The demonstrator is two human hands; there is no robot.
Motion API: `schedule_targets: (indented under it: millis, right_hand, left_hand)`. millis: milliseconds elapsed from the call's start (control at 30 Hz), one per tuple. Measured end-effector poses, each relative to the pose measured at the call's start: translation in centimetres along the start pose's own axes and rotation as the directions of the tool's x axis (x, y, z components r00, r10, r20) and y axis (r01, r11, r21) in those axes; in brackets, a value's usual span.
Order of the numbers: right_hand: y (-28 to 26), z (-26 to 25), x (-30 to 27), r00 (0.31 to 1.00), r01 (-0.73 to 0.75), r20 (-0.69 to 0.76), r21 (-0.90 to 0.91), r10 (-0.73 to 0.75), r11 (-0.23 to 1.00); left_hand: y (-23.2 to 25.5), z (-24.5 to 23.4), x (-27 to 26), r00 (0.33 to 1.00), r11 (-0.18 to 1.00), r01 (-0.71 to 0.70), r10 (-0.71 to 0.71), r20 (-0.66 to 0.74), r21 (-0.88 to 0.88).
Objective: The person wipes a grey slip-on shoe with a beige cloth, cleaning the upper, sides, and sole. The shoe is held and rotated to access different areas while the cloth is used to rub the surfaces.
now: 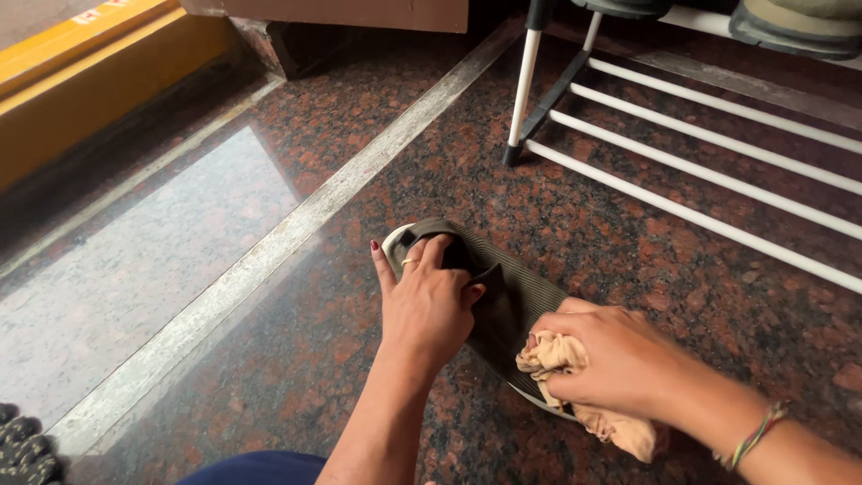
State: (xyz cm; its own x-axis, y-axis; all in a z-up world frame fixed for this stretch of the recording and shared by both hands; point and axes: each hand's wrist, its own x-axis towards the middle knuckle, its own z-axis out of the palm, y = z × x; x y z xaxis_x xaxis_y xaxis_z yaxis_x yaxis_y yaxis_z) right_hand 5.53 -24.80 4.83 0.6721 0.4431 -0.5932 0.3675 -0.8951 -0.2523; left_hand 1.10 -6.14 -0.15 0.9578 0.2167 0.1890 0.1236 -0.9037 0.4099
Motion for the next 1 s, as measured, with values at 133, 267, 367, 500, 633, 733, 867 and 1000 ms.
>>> schedule_targets:
  millis: [133, 267, 367, 500, 633, 733, 867, 1000]
  right_hand:
    - [-0.7, -2.0, 2.3, 0.99, 0.124, 0.068, 0.057, -0.127, 0.991]
    - [-3.0, -1.7, 4.3, 0.984, 0.069, -0.165, 0.007, -0.067, 0.998]
    - [-3.7, 0.0, 3.3, 0.979, 0.013, -0.203, 0.009, -0.011, 1.0]
    - [-2.6, 0.8, 0.9, 0.983, -0.098, -0.15, 0.059, 0.106, 0.993]
    - [0.5, 1.3, -1.2, 0.983, -0.064, -0.16, 0.152, 0.088, 0.986]
    - [0.9, 1.2, -1.7, 0.992, -0.053, -0.112, 0.112, 0.066, 0.992]
    - [-0.5, -2.7, 0.3, 0.991, 0.064, -0.12, 0.031, -0.06, 0.997]
    - [-3.4, -2.3, 3.0, 0.949, 0.122, -0.303, 0.116, -0.081, 0.986]
  left_hand:
    - [0.6, -0.8, 0.1, 0.989, 0.988, 0.103, -0.089, 0.121, -0.112]
    - [0.2, -0.6, 0.2, 0.981, 0.99, 0.114, -0.099, 0.17, -0.082]
    - [0.0, -0.3, 0.2, 0.978, 0.991, 0.126, -0.116, 0.171, -0.044]
    - [0.3, -0.4, 0.2, 0.964, 0.983, 0.183, -0.178, 0.2, -0.008]
    - [0.7, -0.3, 0.4, 0.973, 0.978, 0.192, -0.179, 0.144, -0.078]
    - [0.3, -0.3, 0.1, 0.986, 0.985, 0.142, -0.132, 0.1, -0.097]
    - [-0.1, 0.4, -0.1, 0.999, 0.984, 0.05, -0.049, 0.01, -0.171]
    - [-0.1, 0.9, 0.2, 0.998, 0.983, 0.064, -0.064, 0.005, -0.175]
